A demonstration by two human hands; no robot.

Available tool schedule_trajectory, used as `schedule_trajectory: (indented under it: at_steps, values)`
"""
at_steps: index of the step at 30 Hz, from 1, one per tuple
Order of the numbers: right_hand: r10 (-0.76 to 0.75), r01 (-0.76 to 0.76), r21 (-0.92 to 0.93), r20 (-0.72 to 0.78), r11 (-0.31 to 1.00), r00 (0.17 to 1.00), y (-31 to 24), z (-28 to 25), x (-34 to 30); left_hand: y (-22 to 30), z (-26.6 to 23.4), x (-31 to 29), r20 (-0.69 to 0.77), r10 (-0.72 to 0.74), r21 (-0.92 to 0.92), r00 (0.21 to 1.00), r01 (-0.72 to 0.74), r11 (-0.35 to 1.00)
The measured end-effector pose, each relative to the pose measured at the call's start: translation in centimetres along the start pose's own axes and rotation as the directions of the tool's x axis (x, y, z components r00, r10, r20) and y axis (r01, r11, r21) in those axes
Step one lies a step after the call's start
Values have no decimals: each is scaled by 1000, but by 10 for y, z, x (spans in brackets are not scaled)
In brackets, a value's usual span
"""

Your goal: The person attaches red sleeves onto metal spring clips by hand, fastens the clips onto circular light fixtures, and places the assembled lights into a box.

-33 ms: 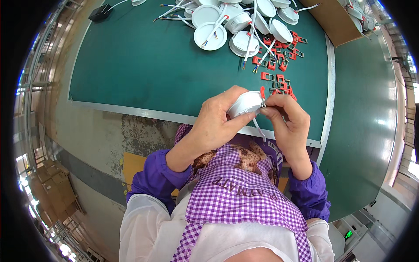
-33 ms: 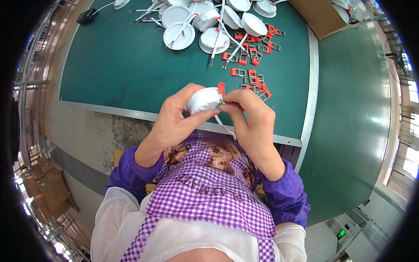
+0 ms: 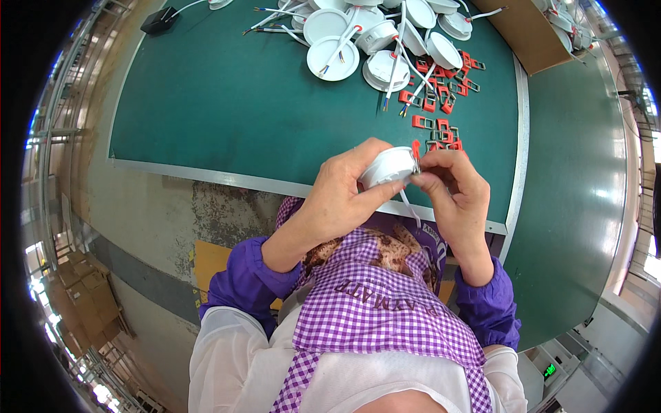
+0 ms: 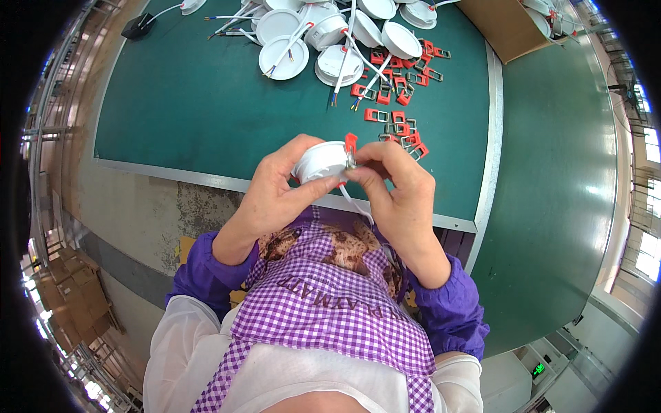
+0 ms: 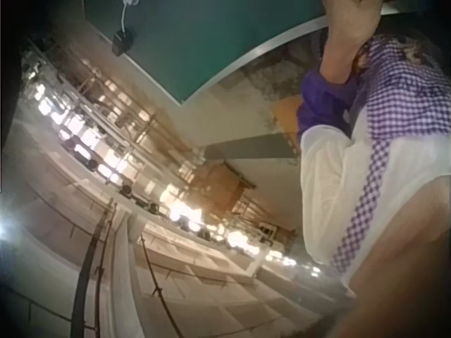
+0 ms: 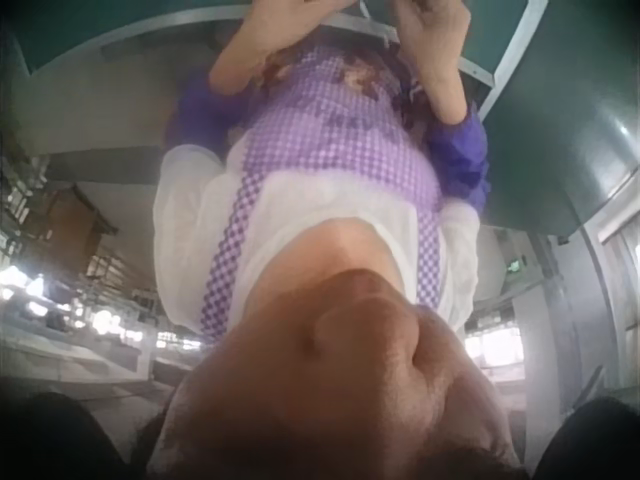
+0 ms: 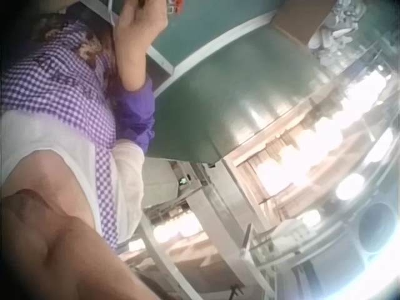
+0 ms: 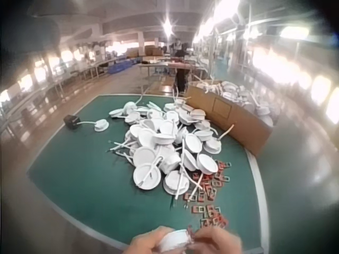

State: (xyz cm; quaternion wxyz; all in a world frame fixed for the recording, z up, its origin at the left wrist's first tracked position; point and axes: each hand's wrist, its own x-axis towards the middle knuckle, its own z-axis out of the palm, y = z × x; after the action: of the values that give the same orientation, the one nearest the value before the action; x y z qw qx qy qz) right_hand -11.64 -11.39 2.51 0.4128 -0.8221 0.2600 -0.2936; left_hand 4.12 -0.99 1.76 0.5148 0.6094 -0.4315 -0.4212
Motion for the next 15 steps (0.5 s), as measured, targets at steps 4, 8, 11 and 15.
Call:
schedule_trajectory:
  at_steps: [4,8,11,15]
  values:
    - [293,-298,289,61,910,954,-14,-12,2,5,2,-6,11,16,-59,1000,-16,998]
    - [341,-390,227,227,892,912,-21,-24,6,10,1,-4,67,2,-103,998,5,995]
    - [383,-437,234,243,868,891,-24,-28,13,9,1,2,90,38,-124,995,-27,992]
    - [418,-499,260,309,827,854,-15,-32,29,-2,5,14,88,-10,-216,996,29,976]
